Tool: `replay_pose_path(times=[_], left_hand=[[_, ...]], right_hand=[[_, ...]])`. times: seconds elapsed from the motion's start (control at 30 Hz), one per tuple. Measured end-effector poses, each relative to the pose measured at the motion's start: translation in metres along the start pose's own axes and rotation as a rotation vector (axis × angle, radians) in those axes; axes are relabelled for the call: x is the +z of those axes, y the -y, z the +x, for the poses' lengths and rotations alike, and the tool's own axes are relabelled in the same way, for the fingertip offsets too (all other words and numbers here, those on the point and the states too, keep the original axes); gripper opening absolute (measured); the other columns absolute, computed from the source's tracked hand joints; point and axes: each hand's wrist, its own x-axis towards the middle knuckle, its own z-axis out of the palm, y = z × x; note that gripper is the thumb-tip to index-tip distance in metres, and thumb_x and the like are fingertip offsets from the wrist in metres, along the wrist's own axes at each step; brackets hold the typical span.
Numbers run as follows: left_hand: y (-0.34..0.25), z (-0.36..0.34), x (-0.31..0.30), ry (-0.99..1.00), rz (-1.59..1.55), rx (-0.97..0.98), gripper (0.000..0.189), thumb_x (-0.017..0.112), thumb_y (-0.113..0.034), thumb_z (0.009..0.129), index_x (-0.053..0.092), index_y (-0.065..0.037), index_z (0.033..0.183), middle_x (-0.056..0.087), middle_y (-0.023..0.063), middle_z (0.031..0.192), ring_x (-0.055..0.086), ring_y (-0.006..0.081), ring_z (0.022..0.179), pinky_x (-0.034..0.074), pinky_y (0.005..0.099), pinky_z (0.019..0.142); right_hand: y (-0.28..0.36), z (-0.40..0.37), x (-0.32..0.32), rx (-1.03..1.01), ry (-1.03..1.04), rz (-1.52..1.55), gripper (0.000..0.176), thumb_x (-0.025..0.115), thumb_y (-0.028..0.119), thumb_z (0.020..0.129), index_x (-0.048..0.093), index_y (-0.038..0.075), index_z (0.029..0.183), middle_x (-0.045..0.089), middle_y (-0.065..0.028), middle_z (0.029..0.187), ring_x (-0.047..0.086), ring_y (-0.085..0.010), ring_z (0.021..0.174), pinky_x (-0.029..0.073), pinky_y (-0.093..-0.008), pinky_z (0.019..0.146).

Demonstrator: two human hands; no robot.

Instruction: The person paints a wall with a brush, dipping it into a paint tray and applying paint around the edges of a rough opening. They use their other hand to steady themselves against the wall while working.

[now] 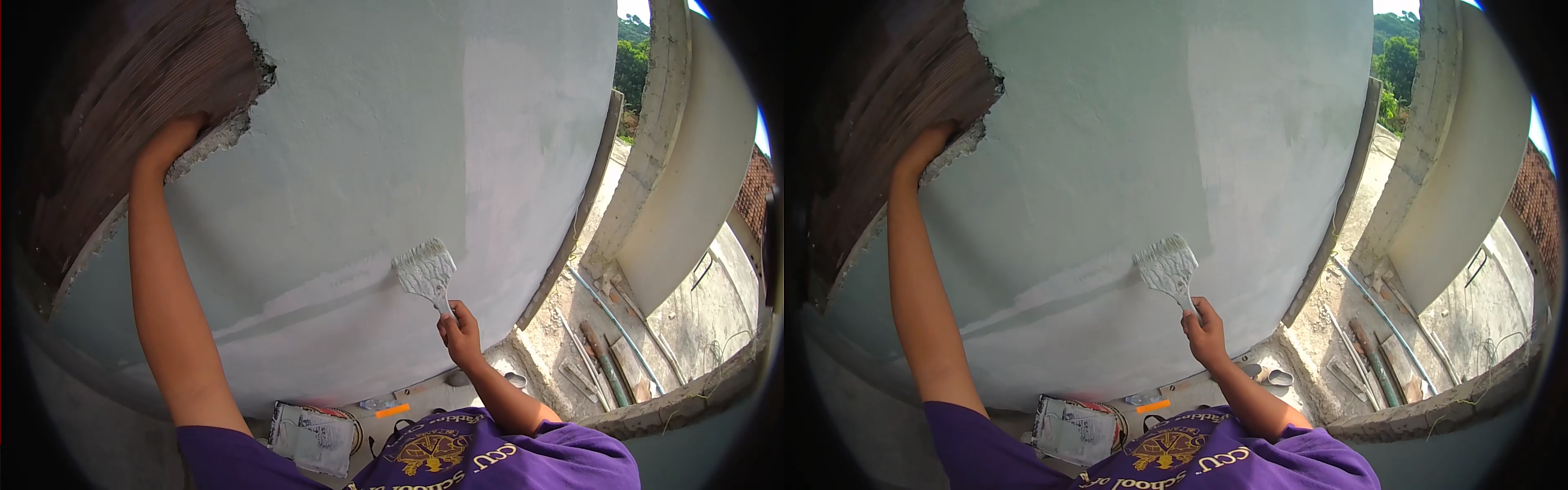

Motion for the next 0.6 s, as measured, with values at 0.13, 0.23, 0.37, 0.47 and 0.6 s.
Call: replay_pose_path(times=[0.13,0.23,0.37,0.47,0.6], left_hand=[[0.002,0.003,-0.001,0.017,0.025,0.008,0.052,0.045,-0.039,0.093,0.059,0.002,0.122,0.062,0.0197,0.12,0.058,0.026,0.107,0.039,0.0312,0.096],[-0.001,0.002,0.0,0.024,0.007,-0.008,0.052,0.044,-0.038,0.094,0.058,0.003,0.122,0.062,0.0193,0.12,0.058,0.0257,0.107,0.039,0.0309,0.096],[-0.008,-0.009,0.001,0.0,0.029,0.057,0.052,0.045,-0.038,0.094,0.058,0.003,0.121,0.063,0.0185,0.119,0.059,0.025,0.105,0.04,0.0307,0.095],[-0.002,-0.003,-0.001,0.023,0.022,0.041,0.051,0.045,-0.038,0.094,0.058,0.002,0.122,0.062,0.019,0.12,0.059,0.0257,0.106,0.04,0.0305,0.095],[-0.005,-0.002,-0.002,0.033,0.05,0.014,0.05,0.045,-0.038,0.094,0.058,0.002,0.122,0.063,0.019,0.119,0.059,0.0253,0.106,0.04,0.0303,0.095]], right_hand=[[-0.019,-0.028,-0.012,0.102,0.007,0.037,0.014,0.05,0.011,0.094,0.054,0.002,0.103,0.045,0.0043,0.065,0.038,-0.003,0.053,0.031,-0.0199,0.047],[-0.008,-0.027,-0.006,0.057,0.011,0.083,0.014,0.049,0.012,0.094,0.054,0.003,0.104,0.046,0.0041,0.064,0.037,-0.0025,0.05,0.028,-0.0192,0.044],[0.032,0.001,0.011,-0.038,0.009,0.085,0.019,0.048,0.016,0.096,0.058,0.003,0.105,0.046,0.0032,0.062,0.034,-0.0017,0.046,0.024,-0.0184,0.041],[0.038,0.013,0.015,-0.015,0.009,0.072,0.024,0.047,0.02,0.098,0.061,0.002,0.105,0.046,0.0031,0.062,0.033,-0.0018,0.046,0.024,-0.0184,0.04],[0.007,0.006,0.001,0.096,0.014,0.058,0.024,0.047,0.02,0.098,0.063,0.003,0.103,0.045,0.0049,0.061,0.034,-0.0015,0.046,0.026,-0.0186,0.042]])
